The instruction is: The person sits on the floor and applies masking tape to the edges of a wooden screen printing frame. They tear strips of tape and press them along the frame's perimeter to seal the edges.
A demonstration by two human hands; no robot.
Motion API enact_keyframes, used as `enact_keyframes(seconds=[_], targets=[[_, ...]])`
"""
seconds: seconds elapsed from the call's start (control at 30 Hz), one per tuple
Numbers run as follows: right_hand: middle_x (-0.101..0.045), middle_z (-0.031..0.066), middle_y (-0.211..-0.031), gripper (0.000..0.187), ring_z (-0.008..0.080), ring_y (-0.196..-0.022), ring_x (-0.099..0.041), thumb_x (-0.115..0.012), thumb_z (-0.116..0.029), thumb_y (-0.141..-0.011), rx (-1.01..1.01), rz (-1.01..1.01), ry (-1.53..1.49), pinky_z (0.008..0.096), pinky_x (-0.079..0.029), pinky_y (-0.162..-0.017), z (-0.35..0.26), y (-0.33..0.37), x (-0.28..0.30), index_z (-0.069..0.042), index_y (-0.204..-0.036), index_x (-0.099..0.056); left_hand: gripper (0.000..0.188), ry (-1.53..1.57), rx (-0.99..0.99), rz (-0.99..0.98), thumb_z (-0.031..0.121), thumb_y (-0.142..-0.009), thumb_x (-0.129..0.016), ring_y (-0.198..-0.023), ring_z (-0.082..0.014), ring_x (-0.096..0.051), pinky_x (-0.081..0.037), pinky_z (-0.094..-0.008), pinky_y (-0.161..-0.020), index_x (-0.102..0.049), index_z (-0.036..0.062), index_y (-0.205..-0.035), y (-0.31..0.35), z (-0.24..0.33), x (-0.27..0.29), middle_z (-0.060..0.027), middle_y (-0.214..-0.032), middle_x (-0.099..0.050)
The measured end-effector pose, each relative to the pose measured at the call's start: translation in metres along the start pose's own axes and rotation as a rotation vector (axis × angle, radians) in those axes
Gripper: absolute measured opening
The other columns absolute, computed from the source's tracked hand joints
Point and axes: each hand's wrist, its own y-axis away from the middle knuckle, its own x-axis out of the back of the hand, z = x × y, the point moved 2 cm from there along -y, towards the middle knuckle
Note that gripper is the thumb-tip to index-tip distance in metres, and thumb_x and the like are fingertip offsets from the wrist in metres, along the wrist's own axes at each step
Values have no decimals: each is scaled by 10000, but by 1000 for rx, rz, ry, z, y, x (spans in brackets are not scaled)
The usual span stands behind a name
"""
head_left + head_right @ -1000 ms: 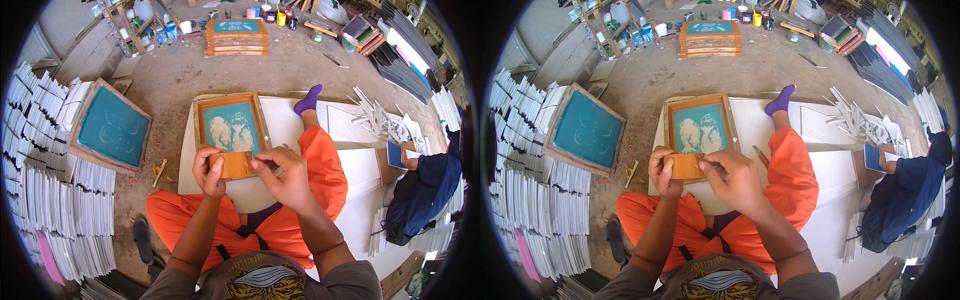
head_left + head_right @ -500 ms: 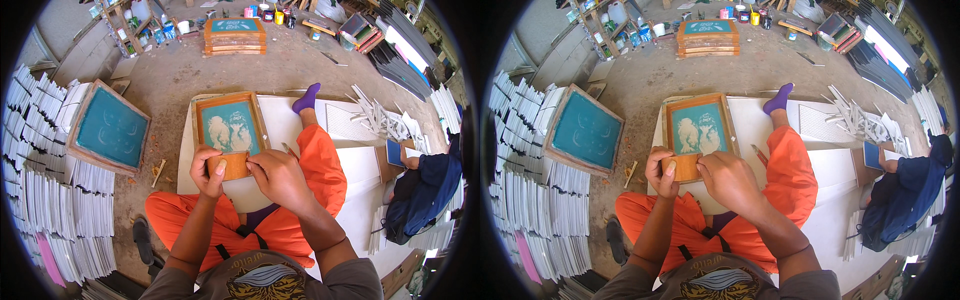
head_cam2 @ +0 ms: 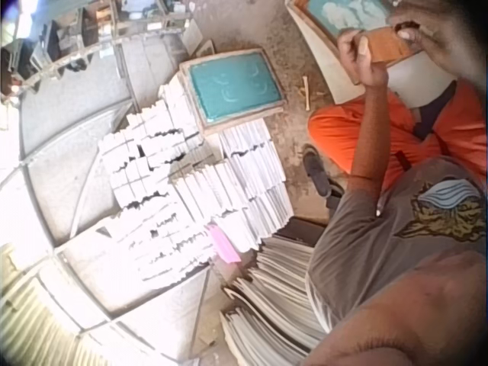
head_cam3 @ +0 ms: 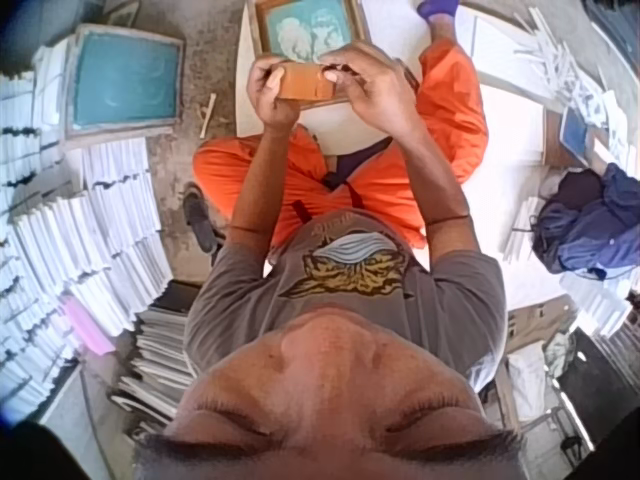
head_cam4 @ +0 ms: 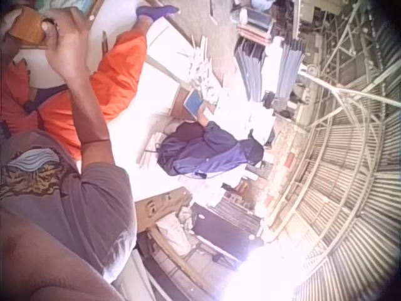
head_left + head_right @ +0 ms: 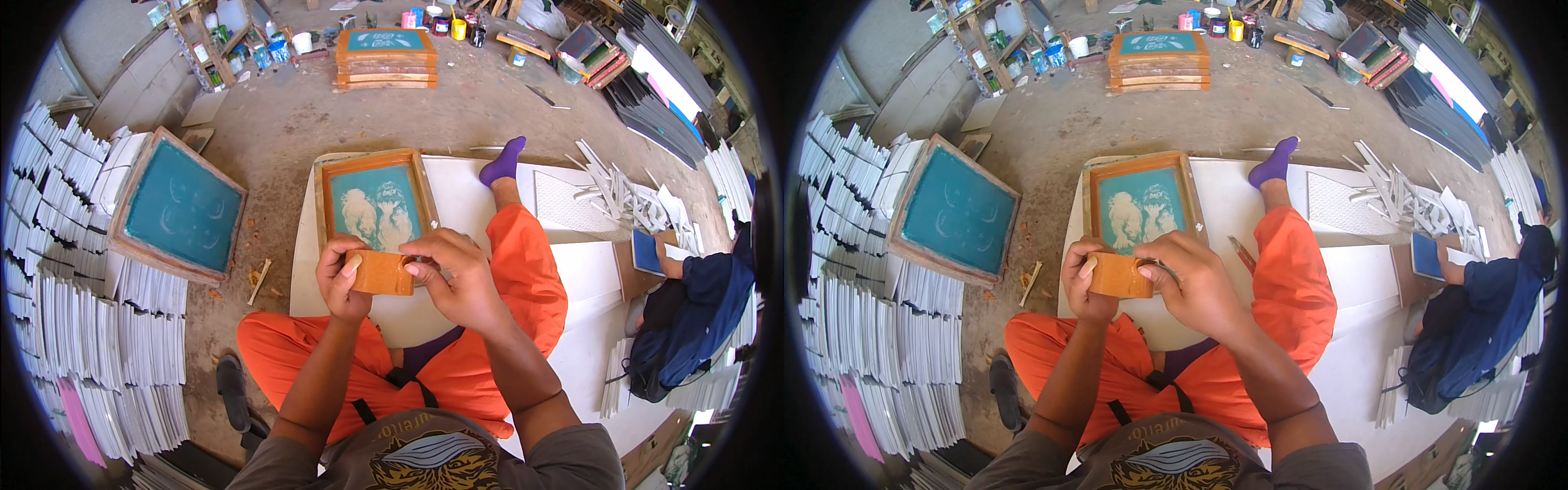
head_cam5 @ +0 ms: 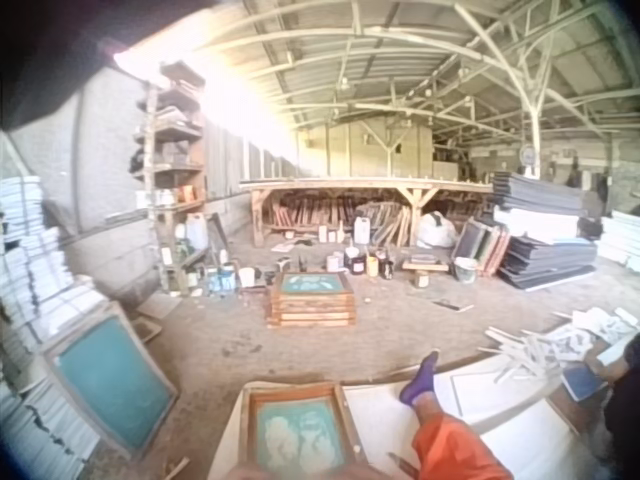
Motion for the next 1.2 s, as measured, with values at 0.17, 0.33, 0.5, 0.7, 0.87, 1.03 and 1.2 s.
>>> enact_keyframes(seconds=[0.17,0.33,0.5,0.7,0.87,1.03,1.2], targets=[[-706,122,-903,124,291,-793,-672,-751,-19,-901,105,35,29,379,-537,-713,3,2,-4,-1,-1022,-732,354,50,62,18,260,-905,-526,-897,-183,-551,-444,-315,-837,-599,-44,-1070,3,-5,-2,-125,-993,-585],[-700,114,-893,66,290,-796,-679,-745,-29,-897,204,49,155,389,-543,-702,5,3,-4,-18,-958,-724,363,82,109,38,267,-898,-523,-910,-175,-551,-431,-299,-857,-599,-49,-1059,6,-10,1,-116,-992,-586],[-682,111,-891,58,305,-797,-675,-729,-35,-903,203,82,159,398,-545,-696,14,7,-8,-35,-937,-682,371,77,179,56,283,-911,-517,-917,-168,-563,-436,-293,-860,-601,-41,-1071,8,-14,-3,-109,-982,-590],[-656,118,-905,86,319,-815,-663,-722,-54,-923,197,72,114,402,-535,-703,22,10,-8,-33,-961,-649,383,214,345,25,337,-971,-484,-956,-225,-615,-493,-354,-890,-587,-6,-1106,10,-16,-7,-135,-1022,-614],[-652,130,-914,83,319,-825,-648,-715,-70,-946,164,76,19,393,-525,-721,27,14,-8,-28,-979,-652,357,360,454,104,309,-948,-530,-923,-224,-637,-503,-345,-862,-594,-8,-1097,11,-19,-17,-115,-979,-623],[-660,123,-923,156,303,-827,-646,-727,-81,-943,91,84,-33,386,-519,-730,22,13,-5,-17,-1083,-695,343,384,490,151,286,-924,-566,-909,-219,-651,-512,-332,-846,-602,-11,-1091,9,-18,-18,-108,-960,-634],[-657,111,-899,182,284,-819,-632,-745,-60,-915,153,8,16,380,-505,-743,20,7,2,-23,-1092,-731,335,338,494,136,279,-930,-562,-921,-222,-652,-511,-337,-860,-605,-13,-1088,7,-19,-16,-109,-964,-640]])
